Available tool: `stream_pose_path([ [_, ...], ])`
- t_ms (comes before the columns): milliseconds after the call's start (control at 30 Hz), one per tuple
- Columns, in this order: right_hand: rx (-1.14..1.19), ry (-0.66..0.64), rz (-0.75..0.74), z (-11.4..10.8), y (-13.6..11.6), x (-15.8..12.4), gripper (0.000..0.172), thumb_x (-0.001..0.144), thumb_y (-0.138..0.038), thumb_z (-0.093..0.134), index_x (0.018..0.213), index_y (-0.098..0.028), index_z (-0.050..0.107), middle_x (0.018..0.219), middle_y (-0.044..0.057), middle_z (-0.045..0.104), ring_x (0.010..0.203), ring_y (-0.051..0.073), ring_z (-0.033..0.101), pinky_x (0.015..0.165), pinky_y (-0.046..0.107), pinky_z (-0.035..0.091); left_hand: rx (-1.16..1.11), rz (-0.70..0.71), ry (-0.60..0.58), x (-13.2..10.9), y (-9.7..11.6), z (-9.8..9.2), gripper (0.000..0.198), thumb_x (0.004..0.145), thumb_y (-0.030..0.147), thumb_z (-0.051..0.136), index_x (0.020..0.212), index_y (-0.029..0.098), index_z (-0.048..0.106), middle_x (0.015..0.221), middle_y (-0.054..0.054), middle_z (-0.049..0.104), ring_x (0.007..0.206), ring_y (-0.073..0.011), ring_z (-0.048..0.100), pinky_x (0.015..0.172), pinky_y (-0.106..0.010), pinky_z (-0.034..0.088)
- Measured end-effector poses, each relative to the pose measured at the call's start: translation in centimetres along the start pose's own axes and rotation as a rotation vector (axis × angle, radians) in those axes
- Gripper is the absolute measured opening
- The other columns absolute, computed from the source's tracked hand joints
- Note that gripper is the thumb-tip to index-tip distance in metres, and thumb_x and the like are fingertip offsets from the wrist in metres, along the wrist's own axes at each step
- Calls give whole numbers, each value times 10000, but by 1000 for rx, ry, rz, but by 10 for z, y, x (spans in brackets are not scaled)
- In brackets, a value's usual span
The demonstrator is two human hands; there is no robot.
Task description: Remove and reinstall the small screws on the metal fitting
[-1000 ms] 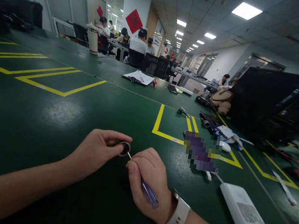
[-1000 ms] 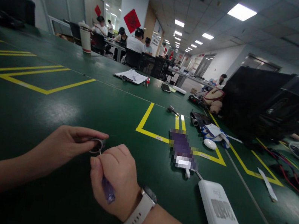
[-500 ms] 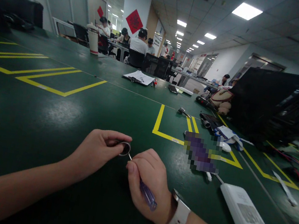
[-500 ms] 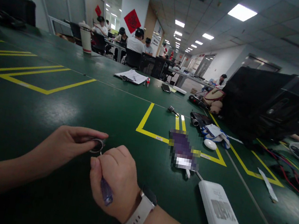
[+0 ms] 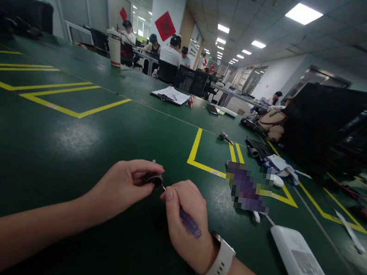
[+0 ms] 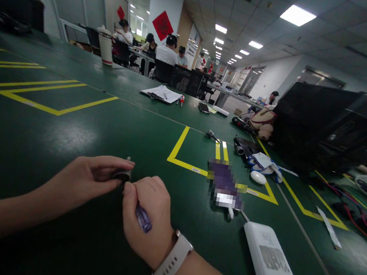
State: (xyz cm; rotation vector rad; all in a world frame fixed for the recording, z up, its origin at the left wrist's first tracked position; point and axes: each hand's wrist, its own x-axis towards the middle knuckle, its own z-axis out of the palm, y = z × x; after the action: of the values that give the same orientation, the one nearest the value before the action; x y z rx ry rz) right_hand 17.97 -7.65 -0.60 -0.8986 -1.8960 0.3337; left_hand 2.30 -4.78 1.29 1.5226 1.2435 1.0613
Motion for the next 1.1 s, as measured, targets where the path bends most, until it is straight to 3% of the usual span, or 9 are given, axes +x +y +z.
stream_pose_path([
  [367, 36, -4, 113, -1, 0, 3, 263, 892, -166, 420, 666, -173, 554, 630, -7, 559, 619, 110, 536, 611, 252, 413, 139, 97, -31, -1, -8, -1, 275, 629, 193, 602, 887, 188, 697, 1074, -59, 651, 974, -217, 629, 880, -379, 518],
  [767, -1, -56, 80, 0, -2, 2, 253, 884, -159, 425, 666, -170, 554, 652, 16, 594, 619, 122, 558, 630, 273, 425, 245, 173, -76, -1, -11, -1, 283, 678, 178, 549, 908, 226, 708, 1085, -51, 617, 992, -211, 604, 822, -327, 539],
  [1100, 31, -4, 186, 2, 1, 3, 264, 880, -178, 434, 662, -169, 582, 628, 4, 605, 604, 120, 568, 605, 264, 431, 181, 126, -56, 1, -10, 1, 262, 660, 206, 597, 903, 223, 695, 1043, -37, 628, 928, -203, 632, 826, -347, 543],
])
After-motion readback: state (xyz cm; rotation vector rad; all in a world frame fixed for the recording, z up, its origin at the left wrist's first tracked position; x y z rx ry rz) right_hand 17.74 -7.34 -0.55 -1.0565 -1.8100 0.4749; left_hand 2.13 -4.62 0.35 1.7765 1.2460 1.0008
